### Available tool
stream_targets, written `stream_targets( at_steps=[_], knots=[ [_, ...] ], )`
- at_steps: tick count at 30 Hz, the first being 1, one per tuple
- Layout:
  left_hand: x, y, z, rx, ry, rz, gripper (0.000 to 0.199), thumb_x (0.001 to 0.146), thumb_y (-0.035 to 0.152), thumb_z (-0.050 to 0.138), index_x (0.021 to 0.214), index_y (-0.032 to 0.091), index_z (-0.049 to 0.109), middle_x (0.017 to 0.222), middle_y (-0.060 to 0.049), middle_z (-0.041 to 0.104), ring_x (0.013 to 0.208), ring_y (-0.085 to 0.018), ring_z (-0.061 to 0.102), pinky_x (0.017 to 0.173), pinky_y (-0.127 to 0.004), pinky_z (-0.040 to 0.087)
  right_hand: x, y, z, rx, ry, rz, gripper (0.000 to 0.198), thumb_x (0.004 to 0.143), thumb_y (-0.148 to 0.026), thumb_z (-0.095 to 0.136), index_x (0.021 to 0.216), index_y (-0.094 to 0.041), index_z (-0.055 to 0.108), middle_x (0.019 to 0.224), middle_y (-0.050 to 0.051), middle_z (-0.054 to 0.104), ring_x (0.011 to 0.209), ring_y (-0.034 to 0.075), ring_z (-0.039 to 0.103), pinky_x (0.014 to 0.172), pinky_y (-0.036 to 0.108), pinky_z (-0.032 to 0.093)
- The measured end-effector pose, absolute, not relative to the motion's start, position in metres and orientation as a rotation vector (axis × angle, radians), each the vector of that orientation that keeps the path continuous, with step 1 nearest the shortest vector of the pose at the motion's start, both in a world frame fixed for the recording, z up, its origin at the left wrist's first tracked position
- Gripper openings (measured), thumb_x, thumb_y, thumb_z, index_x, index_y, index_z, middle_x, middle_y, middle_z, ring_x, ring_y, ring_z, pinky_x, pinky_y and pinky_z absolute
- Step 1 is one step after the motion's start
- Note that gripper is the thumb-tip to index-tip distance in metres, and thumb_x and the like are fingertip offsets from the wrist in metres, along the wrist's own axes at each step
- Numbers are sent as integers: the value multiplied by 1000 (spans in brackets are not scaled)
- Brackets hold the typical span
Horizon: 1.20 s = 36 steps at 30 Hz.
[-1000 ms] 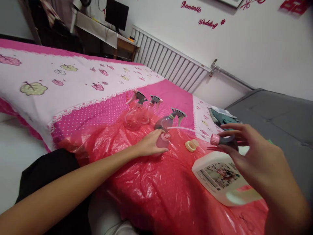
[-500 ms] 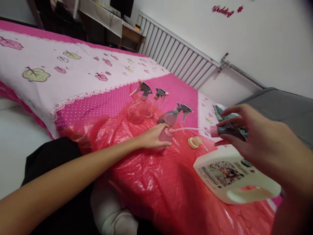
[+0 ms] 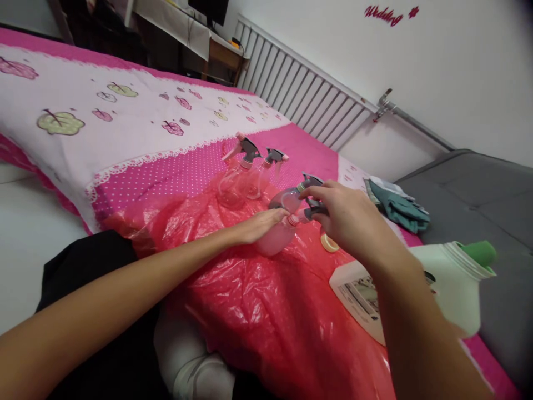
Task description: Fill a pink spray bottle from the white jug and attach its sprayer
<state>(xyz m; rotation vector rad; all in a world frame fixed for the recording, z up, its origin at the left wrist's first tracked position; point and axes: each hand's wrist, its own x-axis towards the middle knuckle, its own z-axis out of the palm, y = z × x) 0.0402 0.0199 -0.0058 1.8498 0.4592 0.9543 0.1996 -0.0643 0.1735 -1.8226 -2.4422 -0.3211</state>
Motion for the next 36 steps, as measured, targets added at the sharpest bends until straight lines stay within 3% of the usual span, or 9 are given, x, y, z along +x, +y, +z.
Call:
stream_targets(
  at_steps=[7, 11, 15, 18, 24, 36],
  knots=[
    [42, 18, -7, 1849, 487, 1000, 51, 117, 59, 34, 125, 24, 71, 140, -11, 74, 134, -31, 67, 124, -49, 47, 207, -56, 150, -1684, -2374, -166, 44, 90, -5, 66, 127, -27, 73, 120, 7, 74, 106, 25, 72, 87, 37, 46],
    [45, 20, -8, 1873, 561, 1054, 43, 113, 56, 47, 124, 22, 72, 137, -12, 75, 134, -33, 65, 126, -53, 43, 216, -52, 144, -1582, -2295, -67, 37, 92, -9, 65, 125, -25, 73, 121, 8, 74, 104, 23, 72, 90, 39, 53],
    [47, 20, -7, 1882, 552, 1117, 39, 109, 51, 56, 134, 23, 69, 147, -13, 70, 143, -35, 59, 128, -53, 39, 224, -50, 144, -1507, -2220, 11, 33, 92, -13, 67, 123, -23, 74, 117, 8, 75, 100, 20, 72, 90, 36, 58],
    [48, 16, -3, 1880, 503, 1133, 42, 107, 51, 61, 137, 22, 66, 144, -13, 71, 138, -35, 62, 125, -53, 43, 226, -51, 146, -1497, -2163, -9, 31, 92, -14, 68, 121, -23, 74, 117, 8, 74, 99, 20, 72, 89, 37, 58],
    [48, 11, -1, 1838, 443, 1152, 45, 107, 49, 63, 144, 24, 57, 144, -13, 66, 138, -33, 62, 123, -51, 44, 221, -52, 146, -1525, -2183, -64, 15, 89, -9, 70, 99, -20, 73, 103, 5, 75, 92, 20, 69, 86, 37, 50],
    [50, 11, -1, 1776, 415, 1123, 42, 113, 58, 51, 142, 27, 55, 143, -12, 65, 136, -30, 62, 122, -48, 46, 214, -54, 158, -1454, -2223, -63, 23, 89, -4, 68, 97, -22, 80, 104, 4, 78, 96, 19, 72, 86, 33, 50]
  ],
)
